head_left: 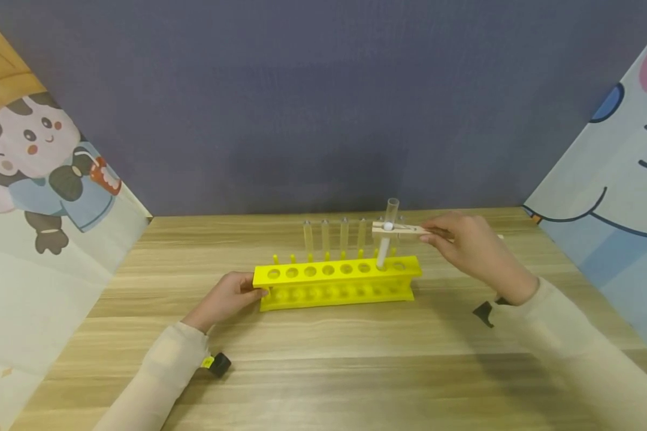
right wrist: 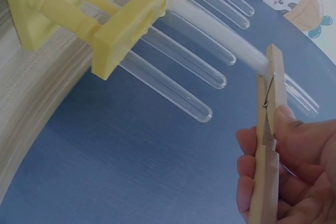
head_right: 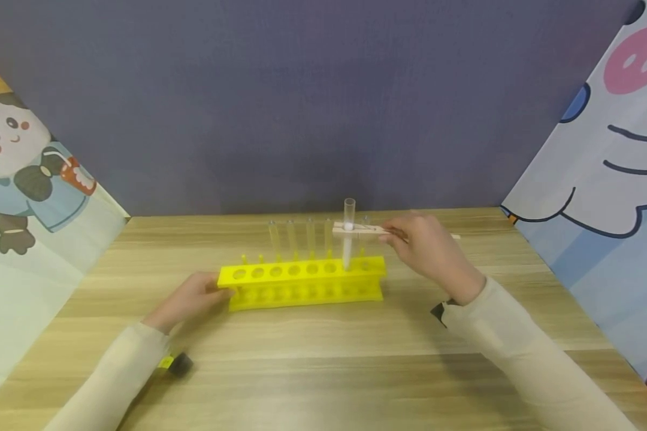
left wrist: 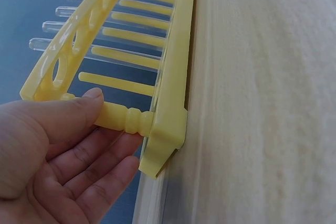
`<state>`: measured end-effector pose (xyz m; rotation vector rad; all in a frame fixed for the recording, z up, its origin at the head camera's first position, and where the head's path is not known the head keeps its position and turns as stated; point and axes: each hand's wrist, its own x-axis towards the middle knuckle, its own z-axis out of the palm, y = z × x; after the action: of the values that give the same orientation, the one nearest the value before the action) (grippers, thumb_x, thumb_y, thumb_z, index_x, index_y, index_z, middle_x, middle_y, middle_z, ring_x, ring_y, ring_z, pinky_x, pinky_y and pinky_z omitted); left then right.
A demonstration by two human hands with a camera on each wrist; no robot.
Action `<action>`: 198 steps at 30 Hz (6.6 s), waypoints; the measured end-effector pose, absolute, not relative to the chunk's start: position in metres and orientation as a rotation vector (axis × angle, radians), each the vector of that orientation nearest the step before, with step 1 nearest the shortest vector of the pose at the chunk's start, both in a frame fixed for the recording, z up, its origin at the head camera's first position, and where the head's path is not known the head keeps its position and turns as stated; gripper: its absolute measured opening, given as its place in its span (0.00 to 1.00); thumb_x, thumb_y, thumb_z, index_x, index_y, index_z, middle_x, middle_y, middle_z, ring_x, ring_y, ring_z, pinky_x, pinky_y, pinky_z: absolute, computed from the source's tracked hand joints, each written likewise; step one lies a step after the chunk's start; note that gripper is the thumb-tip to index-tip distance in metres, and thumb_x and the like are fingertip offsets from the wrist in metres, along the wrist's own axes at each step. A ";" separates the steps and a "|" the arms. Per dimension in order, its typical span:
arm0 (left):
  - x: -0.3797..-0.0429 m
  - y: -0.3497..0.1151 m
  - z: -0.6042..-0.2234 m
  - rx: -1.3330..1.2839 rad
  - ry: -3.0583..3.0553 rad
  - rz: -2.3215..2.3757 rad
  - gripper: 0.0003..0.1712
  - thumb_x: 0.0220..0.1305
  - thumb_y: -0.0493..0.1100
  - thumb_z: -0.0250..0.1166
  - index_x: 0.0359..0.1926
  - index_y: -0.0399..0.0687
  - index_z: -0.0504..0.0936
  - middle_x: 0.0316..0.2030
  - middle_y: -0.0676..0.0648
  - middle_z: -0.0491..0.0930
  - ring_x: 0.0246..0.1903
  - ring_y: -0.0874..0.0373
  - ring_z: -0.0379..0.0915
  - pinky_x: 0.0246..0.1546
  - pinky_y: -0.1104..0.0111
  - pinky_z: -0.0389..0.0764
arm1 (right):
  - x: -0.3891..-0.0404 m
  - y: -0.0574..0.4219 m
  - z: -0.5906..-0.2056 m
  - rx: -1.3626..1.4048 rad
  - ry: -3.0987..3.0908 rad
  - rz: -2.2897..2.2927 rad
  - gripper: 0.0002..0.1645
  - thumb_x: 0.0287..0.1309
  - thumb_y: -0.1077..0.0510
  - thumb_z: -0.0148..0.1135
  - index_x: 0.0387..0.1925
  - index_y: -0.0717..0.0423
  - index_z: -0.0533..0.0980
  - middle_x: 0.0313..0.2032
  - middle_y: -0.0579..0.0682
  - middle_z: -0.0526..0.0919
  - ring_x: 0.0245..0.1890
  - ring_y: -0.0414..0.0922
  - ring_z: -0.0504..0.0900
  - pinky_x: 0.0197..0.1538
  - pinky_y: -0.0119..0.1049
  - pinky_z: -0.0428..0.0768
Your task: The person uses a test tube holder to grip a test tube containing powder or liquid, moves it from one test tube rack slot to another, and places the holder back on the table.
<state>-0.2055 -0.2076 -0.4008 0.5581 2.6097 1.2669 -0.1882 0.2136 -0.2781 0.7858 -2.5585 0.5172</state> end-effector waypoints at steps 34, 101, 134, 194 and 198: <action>-0.205 -0.208 -0.401 0.572 2.618 1.270 0.13 0.62 0.37 0.63 0.49 0.42 0.81 0.48 0.44 0.81 0.49 0.51 0.76 0.53 0.56 0.77 | -0.191 0.201 -0.275 0.856 -2.498 0.542 0.11 0.52 0.64 0.67 0.39 0.65 0.81 0.34 0.57 0.85 0.29 0.47 0.80 0.30 0.40 0.81; -0.205 -0.207 -0.401 0.571 2.624 1.251 0.15 0.62 0.38 0.63 0.50 0.42 0.80 0.49 0.44 0.81 0.50 0.51 0.76 0.54 0.56 0.76 | -0.198 0.191 -0.305 0.802 -2.672 0.591 0.11 0.53 0.62 0.67 0.37 0.64 0.81 0.34 0.56 0.84 0.30 0.48 0.81 0.33 0.41 0.82; -0.206 -0.206 -0.401 0.544 2.618 1.265 0.14 0.62 0.37 0.63 0.49 0.42 0.81 0.48 0.44 0.82 0.48 0.52 0.77 0.52 0.56 0.77 | -0.200 0.189 -0.328 0.844 -2.691 0.606 0.07 0.53 0.64 0.67 0.34 0.63 0.80 0.31 0.53 0.83 0.28 0.44 0.79 0.31 0.37 0.80; -0.206 -0.209 -0.404 0.562 2.605 1.271 0.15 0.63 0.39 0.63 0.50 0.42 0.81 0.48 0.44 0.81 0.48 0.53 0.77 0.52 0.57 0.77 | -0.198 0.183 -0.339 0.836 -2.695 0.582 0.08 0.50 0.63 0.68 0.32 0.60 0.77 0.28 0.50 0.80 0.27 0.43 0.75 0.31 0.40 0.78; -0.206 -0.208 -0.404 0.552 2.608 1.274 0.14 0.62 0.38 0.63 0.50 0.42 0.81 0.48 0.44 0.81 0.48 0.53 0.77 0.52 0.59 0.78 | -0.199 0.183 -0.338 0.823 -2.699 0.588 0.08 0.50 0.63 0.69 0.32 0.60 0.77 0.28 0.51 0.80 0.27 0.43 0.75 0.31 0.40 0.78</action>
<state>-0.2059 -0.2077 -0.4035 0.5516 2.6084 1.2741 -0.1987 0.1828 -0.3380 0.8232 -2.6986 0.5878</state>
